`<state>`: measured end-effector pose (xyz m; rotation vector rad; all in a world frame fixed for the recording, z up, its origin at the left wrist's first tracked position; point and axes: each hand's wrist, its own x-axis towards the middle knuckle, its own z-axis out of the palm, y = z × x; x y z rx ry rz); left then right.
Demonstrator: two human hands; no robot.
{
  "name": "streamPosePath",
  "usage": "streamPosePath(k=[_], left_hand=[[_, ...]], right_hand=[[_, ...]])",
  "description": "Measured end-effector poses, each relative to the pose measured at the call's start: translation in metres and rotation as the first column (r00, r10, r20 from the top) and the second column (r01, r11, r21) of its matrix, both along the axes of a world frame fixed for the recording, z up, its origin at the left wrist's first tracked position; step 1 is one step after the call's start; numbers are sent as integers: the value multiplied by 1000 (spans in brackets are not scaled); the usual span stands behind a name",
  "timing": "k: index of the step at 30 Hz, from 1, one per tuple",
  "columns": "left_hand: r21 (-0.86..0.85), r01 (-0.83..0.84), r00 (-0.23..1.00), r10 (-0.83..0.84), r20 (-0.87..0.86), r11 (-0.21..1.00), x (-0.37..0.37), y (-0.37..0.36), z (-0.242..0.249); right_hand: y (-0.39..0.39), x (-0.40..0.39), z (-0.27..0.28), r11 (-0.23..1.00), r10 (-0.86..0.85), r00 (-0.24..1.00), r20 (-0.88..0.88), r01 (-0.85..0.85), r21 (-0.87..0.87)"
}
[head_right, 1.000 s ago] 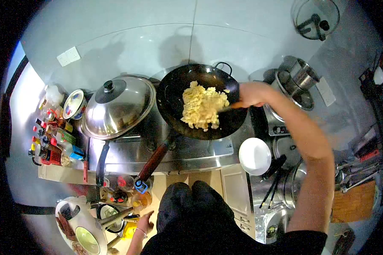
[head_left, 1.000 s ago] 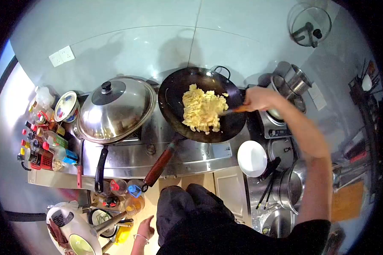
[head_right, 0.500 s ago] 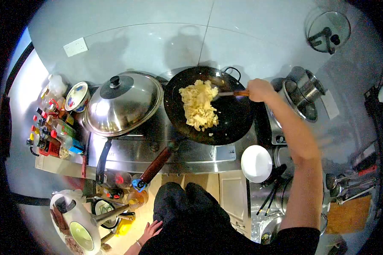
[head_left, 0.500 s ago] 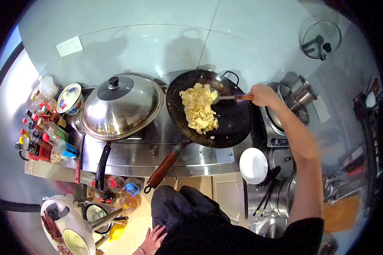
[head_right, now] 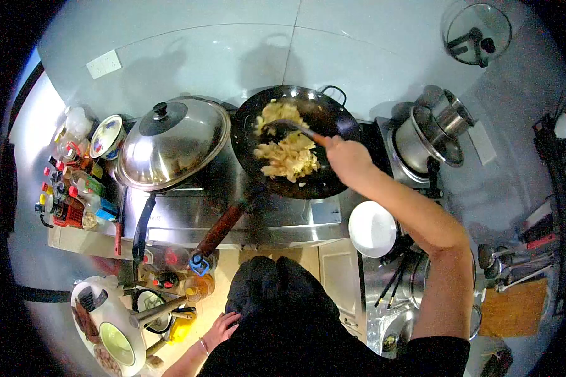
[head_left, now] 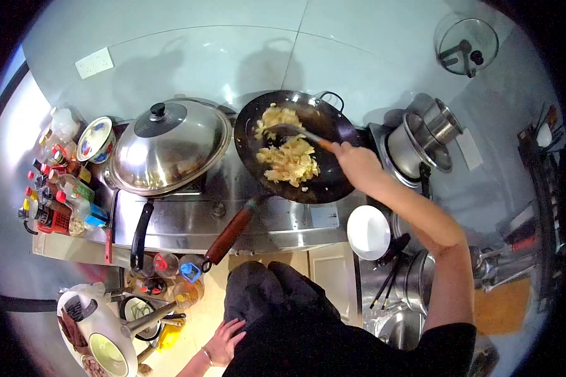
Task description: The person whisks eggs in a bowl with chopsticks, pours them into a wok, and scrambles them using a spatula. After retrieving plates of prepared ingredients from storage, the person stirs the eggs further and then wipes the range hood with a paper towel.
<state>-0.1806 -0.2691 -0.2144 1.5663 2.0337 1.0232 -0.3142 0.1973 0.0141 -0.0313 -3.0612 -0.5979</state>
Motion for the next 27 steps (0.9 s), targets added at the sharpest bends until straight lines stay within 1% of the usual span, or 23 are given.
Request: streamPosePath(k=[1,3,4,5,6,7,8,9,10,11,12,14,15,17,18,19,20,21,22,24,25,27], left_hand=[[10,21,1000,-21,-8,1000,0,0,-2],[25,33,999,-33,-18,999,-2,-2,-13],[58,22,1000,-23,10,998,3,-4,-22],[89,15,999,-19,43,996,9,-8,-31],[88,20,998,-25,52,996,9,-6,-30],[101,17,999,-21,40,995,7,-4,-25],[114,15,1000,-18,25,993,6,-5,-22],[76,40,999,-42,28,996,4,-5,-32],[74,43,999,-45,27,996,3,-4,-26],[70,39,997,-44,62,997,1,0,-13],[69,36,994,-42,96,997,-3,3,-6],[92,44,997,-50,63,995,-1,-1,-16],[110,41,997,-48,56,993,1,-5,-21],[123,39,997,-46,58,992,5,-7,-25],[85,28,995,-36,91,996,5,-8,-25],[45,21,992,-26,120,999,4,-8,-24],[44,24,992,-29,120,999,0,-7,-17],[82,56,994,-63,90,995,-5,-5,-5],[121,87,994,-94,55,989,-9,-4,2],[99,75,994,-82,67,992,-7,-9,-5],[79,66,994,-72,86,995,-4,-11,-10],[107,45,996,-53,71,993,2,-17,-23]], right_hand=[[1,6,3,1000,-1,1000,-1,1,0],[-6,24,18,999,7,990,140,-13,38],[-21,33,25,996,-58,973,225,39,86],[-33,37,27,995,-38,970,242,15,96],[-40,41,27,995,-22,965,263,-5,102],[-32,38,13,999,33,992,124,-36,22],[-13,24,-3,1000,-23,994,110,25,-18],[-3,12,-2,986,8,998,59,-18,164],[6,5,9,988,-39,999,-3,39,148],[13,1,29,976,-26,1000,9,23,217],[9,1,56,972,-74,996,40,63,227],[-4,18,98,948,94,994,60,-108,299],[-12,23,100,945,98,993,65,-113,306],[-30,35,95,959,170,976,137,-196,207],[-35,33,79,947,237,959,153,-264,185],[-33,23,61,953,182,968,171,-216,213],[-25,10,44,955,126,975,184,-170,243],[-15,-1,36,952,97,989,108,-123,279],[-7,-9,44,970,65,997,37,-71,233],[3,-15,81,964,-212,963,169,177,199],[9,-14,99,958,-242,952,188,204,203],[25,-12,120,950,-269,940,211,223,218]])
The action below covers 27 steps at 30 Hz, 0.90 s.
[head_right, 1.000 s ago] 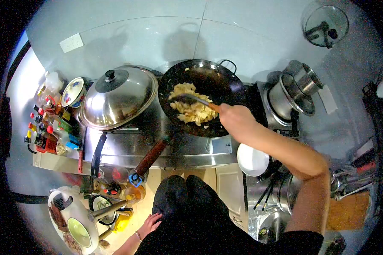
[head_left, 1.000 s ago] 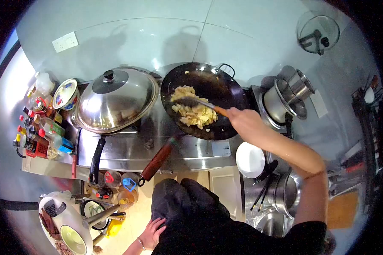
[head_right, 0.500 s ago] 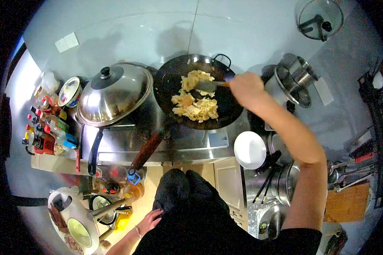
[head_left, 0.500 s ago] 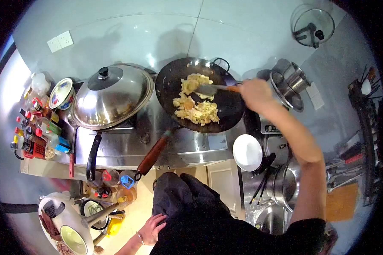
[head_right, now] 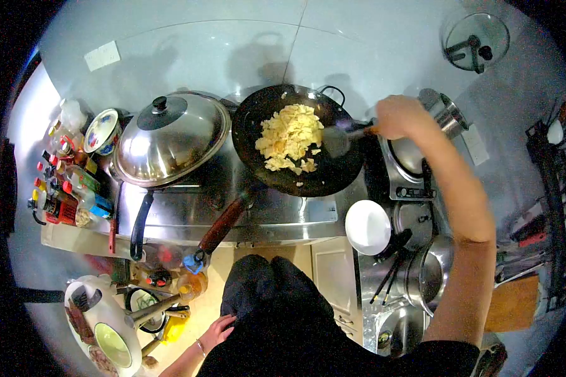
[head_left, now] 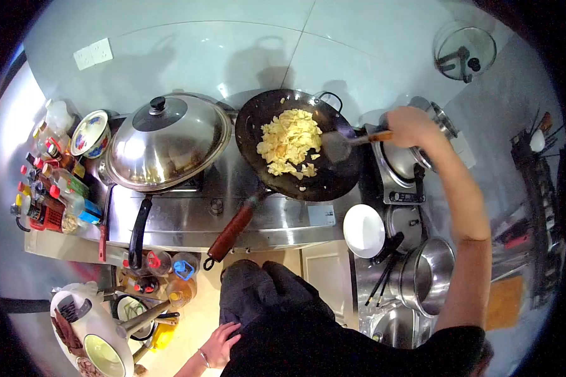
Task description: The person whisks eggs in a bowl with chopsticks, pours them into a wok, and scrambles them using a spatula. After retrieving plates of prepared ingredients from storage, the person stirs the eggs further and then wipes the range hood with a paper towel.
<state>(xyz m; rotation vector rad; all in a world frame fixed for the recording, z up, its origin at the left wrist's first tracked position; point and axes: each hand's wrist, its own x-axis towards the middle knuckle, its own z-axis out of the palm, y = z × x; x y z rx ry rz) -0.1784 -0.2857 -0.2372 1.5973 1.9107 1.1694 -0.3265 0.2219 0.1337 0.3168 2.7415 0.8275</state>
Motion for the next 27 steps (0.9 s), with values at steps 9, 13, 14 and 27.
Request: streamPosePath(k=[9,13,14,27], left_hand=[[2,3,1000,-3,-19,1000,-5,-6,3],[3,11,1000,-11,-25,1000,-20,5,36],[3,12,1000,-12,-22,1000,-22,7,39],[2,82,996,-82,-22,997,-38,15,38]], right_hand=[[33,-29,-80,903,-220,975,-16,198,-380],[-38,2,-29,982,187,969,-164,-179,61],[-46,7,-25,982,186,969,-160,-178,60],[-53,43,-90,942,269,952,-143,-291,-168]])
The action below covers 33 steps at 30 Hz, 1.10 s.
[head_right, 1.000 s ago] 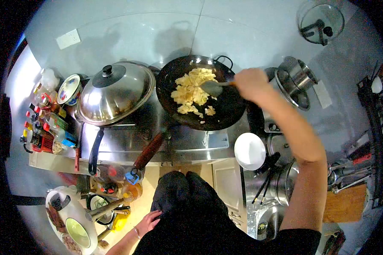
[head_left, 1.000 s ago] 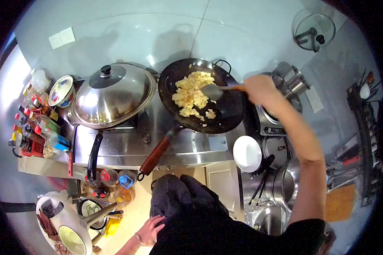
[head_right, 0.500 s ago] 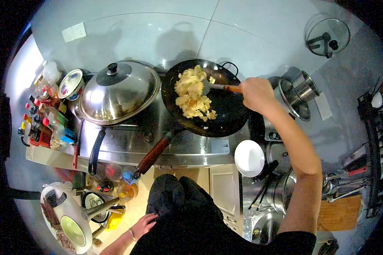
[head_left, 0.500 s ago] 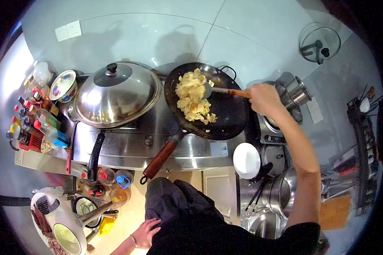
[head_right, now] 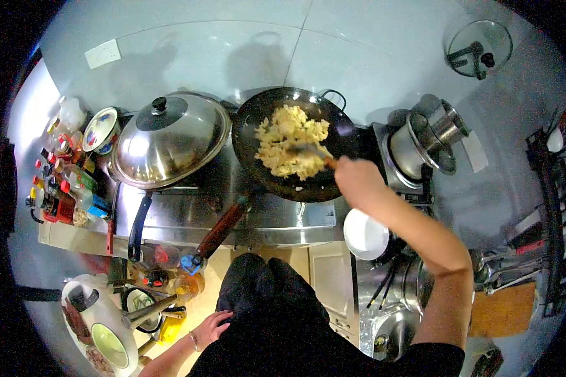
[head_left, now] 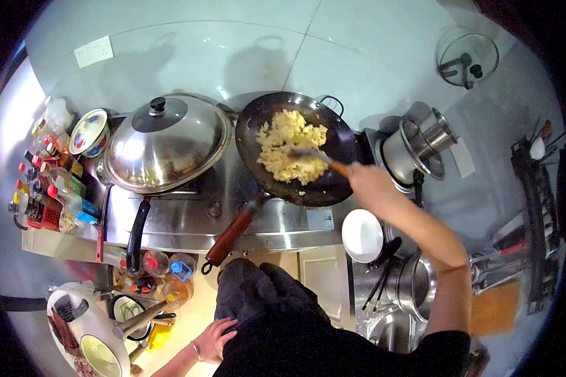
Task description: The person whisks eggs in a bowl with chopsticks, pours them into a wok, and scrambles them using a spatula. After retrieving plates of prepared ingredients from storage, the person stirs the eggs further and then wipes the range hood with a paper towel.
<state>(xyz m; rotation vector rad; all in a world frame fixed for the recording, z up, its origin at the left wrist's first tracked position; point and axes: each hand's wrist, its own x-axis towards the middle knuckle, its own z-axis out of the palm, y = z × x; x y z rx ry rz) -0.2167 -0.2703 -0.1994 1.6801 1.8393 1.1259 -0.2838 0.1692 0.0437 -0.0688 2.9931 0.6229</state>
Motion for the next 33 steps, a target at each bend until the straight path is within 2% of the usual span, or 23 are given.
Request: streamPosePath(k=[2,4,6,8,9,12,14,16,18,20,23,25,26,29,32,33], left_hand=[[8,-29,999,29,-13,1000,1,3,1],[0,-45,999,45,1,999,2,1,2],[-10,-26,1000,26,11,1000,-2,4,0],[-17,3,1000,-3,18,1000,-7,8,8],[-17,-1,1000,1,15,1000,-7,8,8],[11,-3,1000,3,29,1000,-5,11,4],[5,-16,1000,16,22,1000,-4,10,2],[-15,-7,1000,7,19,1000,-6,12,7],[-26,1,1000,-1,9,1000,-8,13,8],[25,-5,1000,5,9,1000,-7,13,3],[-17,-37,999,37,20,999,1,8,-2],[-20,-52,998,52,33,998,3,9,0],[-21,-53,998,54,37,998,3,8,3],[-26,-26,999,26,34,999,0,10,8],[-11,-19,999,19,30,1000,1,10,8],[2,-30,999,30,36,1000,2,10,7]], right_hand=[[-27,17,20,999,46,987,154,-49,13],[-18,13,4,999,38,984,174,-41,11],[12,-12,-13,996,-83,996,-17,82,-34],[21,-25,6,988,-128,992,15,129,-82],[18,-27,19,970,-232,971,50,235,-57],[-16,-9,48,986,-164,986,36,165,-29],[-29,-8,36,996,-66,993,96,72,-55],[-12,-21,-2,996,-40,998,51,44,-81],[12,-36,-14,983,-178,981,75,181,-31],[13,-30,22,984,-163,987,4,163,-76],[-3,-1,61,996,-90,995,38,91,-21],[-19,12,65,987,-161,956,245,157,33],[-14,8,51,986,-164,953,253,163,27],[21,-17,-6,987,-162,985,53,163,-11],[24,-14,19,988,-129,991,-37,125,-89],[26,-8,27,987,-138,990,9,138,-87]])
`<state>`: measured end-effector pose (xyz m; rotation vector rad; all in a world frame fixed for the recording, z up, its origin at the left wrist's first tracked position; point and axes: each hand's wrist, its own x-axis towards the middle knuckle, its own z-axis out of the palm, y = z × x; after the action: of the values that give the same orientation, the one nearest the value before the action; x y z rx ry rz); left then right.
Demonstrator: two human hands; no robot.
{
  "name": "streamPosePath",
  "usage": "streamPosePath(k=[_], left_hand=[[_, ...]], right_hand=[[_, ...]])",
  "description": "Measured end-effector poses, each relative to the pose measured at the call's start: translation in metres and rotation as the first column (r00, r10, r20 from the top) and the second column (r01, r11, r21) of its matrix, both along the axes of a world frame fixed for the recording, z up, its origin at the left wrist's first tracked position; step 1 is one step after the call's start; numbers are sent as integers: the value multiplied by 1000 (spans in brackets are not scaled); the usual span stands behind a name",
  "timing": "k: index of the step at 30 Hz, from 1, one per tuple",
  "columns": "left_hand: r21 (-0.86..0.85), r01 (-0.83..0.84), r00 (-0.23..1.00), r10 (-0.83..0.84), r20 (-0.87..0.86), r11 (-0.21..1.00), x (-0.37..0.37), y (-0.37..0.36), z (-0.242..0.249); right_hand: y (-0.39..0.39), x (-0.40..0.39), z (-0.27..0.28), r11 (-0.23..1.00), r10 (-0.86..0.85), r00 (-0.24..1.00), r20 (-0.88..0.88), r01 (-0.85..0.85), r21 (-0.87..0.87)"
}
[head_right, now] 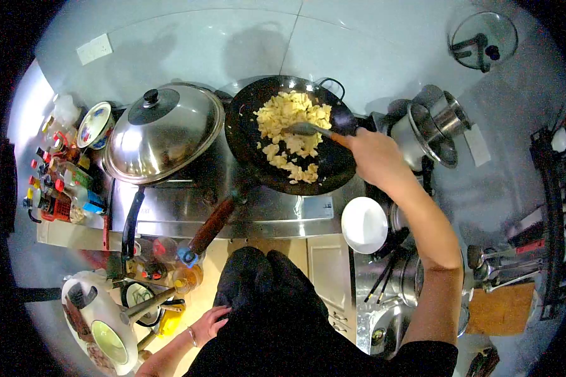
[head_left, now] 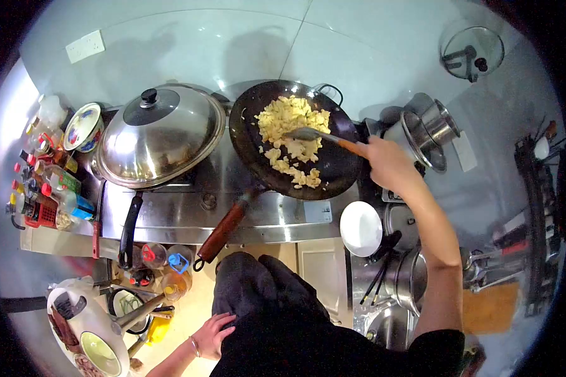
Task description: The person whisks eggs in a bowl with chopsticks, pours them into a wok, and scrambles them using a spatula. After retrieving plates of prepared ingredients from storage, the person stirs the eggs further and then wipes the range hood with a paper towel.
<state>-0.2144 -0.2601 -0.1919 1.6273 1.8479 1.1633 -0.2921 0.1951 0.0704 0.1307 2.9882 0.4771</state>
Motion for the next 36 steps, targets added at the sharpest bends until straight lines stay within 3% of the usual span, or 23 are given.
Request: streamPosePath(k=[3,6,12,15,17,19,21,25,26,28,29,31,32,35,36], left_hand=[[-36,-16,1000,16,-5,999,5,-3,-6],[-39,-6,1000,6,-2,999,3,0,1],[7,-6,1000,6,2,1000,7,-1,-4],[-15,-9,1000,9,-3,1000,11,-3,-7],[-10,-15,1000,15,-19,1000,10,-4,-6],[15,-35,999,36,-16,999,12,-3,-5],[7,-54,998,54,-8,998,13,-3,-3],[-76,32,999,-33,-1,997,12,-11,-16],[-77,38,999,-39,-9,996,11,-10,-14],[-25,3,998,-4,-68,1000,9,-6,-11],[-23,0,997,-2,-74,1000,9,-7,-15],[24,15,998,-14,-58,1000,14,-12,-30],[24,17,998,-16,-61,1000,15,-14,-31],[22,0,999,1,-48,1000,19,-18,-37],[31,5,999,-4,-51,1000,21,-20,-47]], right_hand=[[-26,14,10,995,-70,989,131,60,81],[-10,0,-37,999,-7,1000,17,6,49],[-25,6,10,996,-64,997,-32,66,68],[-31,9,-15,996,17,990,-138,-5,85],[-28,8,-43,996,29,1000,11,-29,83],[-53,24,-30,990,109,991,82,-115,76],[-72,40,-17,997,79,990,114,-77,-20],[-39,24,-58,995,87,994,-60,-89,-35],[-24,16,-71,1000,18,997,-68,-18,7],[-11,12,-55,984,-166,978,-130,156,-82],[3,10,-39,963,-260,963,-77,252,-95],[21,13,2,916,-387,912,-137,397,53],[28,17,21,917,-382,902,-200,397,39],[59,7,55,908,-392,913,-118,404,109],[68,-4,60,839,-544,838,-32,545,2]])
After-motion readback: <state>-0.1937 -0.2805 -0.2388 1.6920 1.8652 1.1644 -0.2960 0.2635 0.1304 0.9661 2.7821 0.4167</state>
